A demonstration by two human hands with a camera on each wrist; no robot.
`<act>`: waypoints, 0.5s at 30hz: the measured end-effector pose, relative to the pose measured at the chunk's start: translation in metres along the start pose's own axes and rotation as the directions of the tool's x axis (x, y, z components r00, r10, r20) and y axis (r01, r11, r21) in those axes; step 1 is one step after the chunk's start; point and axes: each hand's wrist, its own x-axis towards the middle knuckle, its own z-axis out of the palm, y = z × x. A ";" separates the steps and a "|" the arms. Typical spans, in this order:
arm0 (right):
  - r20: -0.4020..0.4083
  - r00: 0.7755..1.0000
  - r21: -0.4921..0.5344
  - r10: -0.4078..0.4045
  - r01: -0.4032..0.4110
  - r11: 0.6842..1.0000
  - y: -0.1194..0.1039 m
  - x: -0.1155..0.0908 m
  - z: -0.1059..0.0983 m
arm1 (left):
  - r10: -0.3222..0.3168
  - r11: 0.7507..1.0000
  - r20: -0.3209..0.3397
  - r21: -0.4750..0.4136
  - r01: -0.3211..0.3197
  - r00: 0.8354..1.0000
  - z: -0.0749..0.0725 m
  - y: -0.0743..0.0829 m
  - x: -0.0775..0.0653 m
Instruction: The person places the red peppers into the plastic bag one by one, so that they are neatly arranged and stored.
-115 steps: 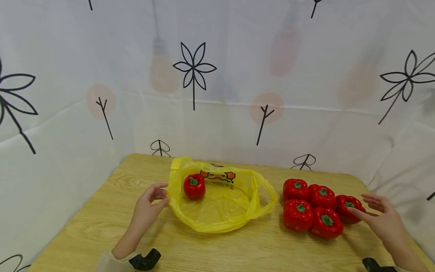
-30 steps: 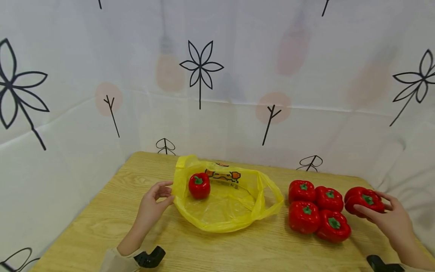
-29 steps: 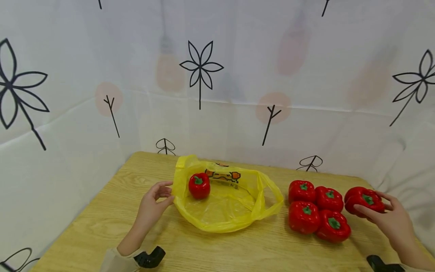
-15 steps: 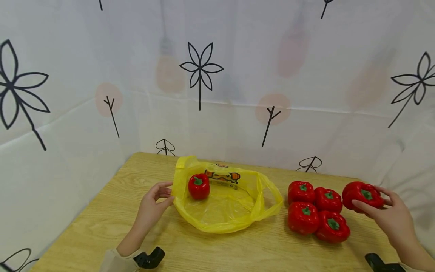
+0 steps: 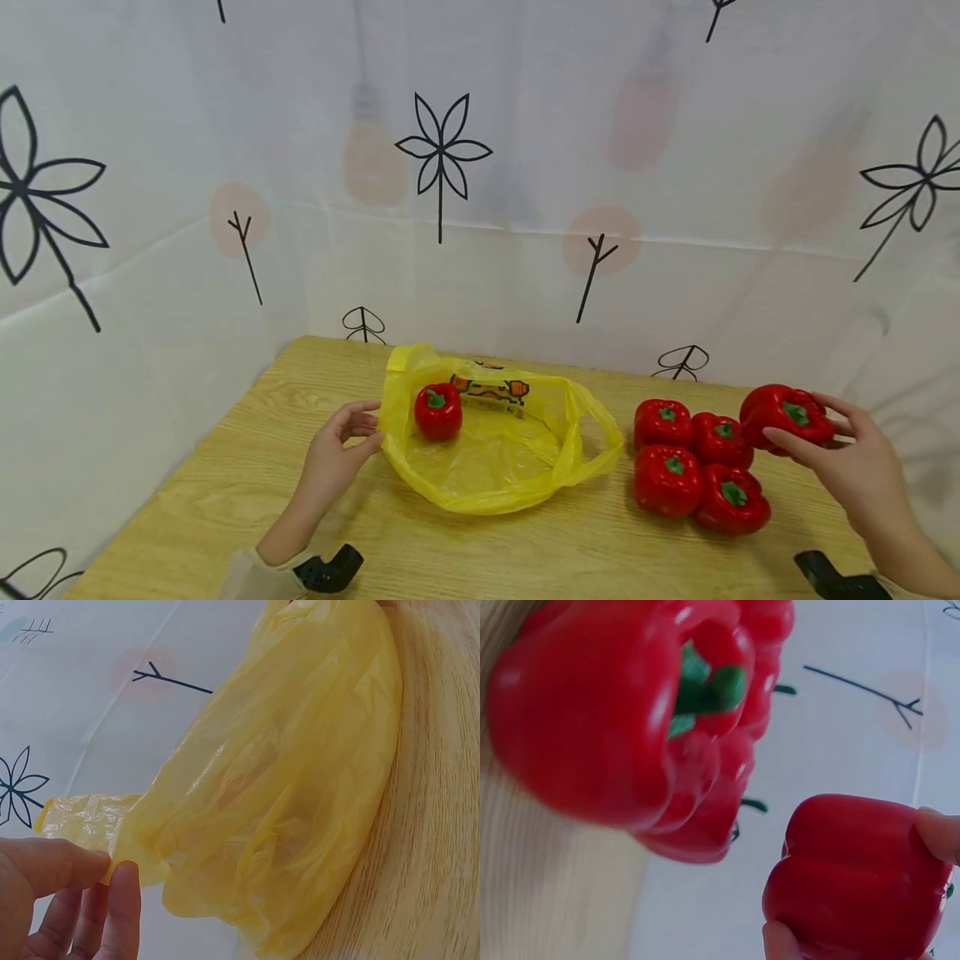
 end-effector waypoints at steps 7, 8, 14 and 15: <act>0.035 0.999 0.020 -0.017 0.016 1.000 -0.012 -0.006 0.006 | 0.002 1.000 -0.001 -0.004 -0.002 1.000 0.000 0.000 0.000; 0.038 0.999 0.023 -0.020 0.019 1.000 -0.014 -0.007 0.007 | 0.002 1.000 -0.001 -0.006 -0.002 1.000 0.000 0.000 0.000; 0.058 0.998 0.044 -0.037 0.034 0.998 -0.022 -0.010 0.010 | -0.001 1.000 0.001 -0.012 0.001 1.000 0.000 0.002 -0.001; 0.063 0.997 0.042 -0.041 0.038 0.998 -0.023 -0.010 0.011 | -0.001 1.000 0.001 -0.011 0.001 1.000 0.000 0.002 -0.001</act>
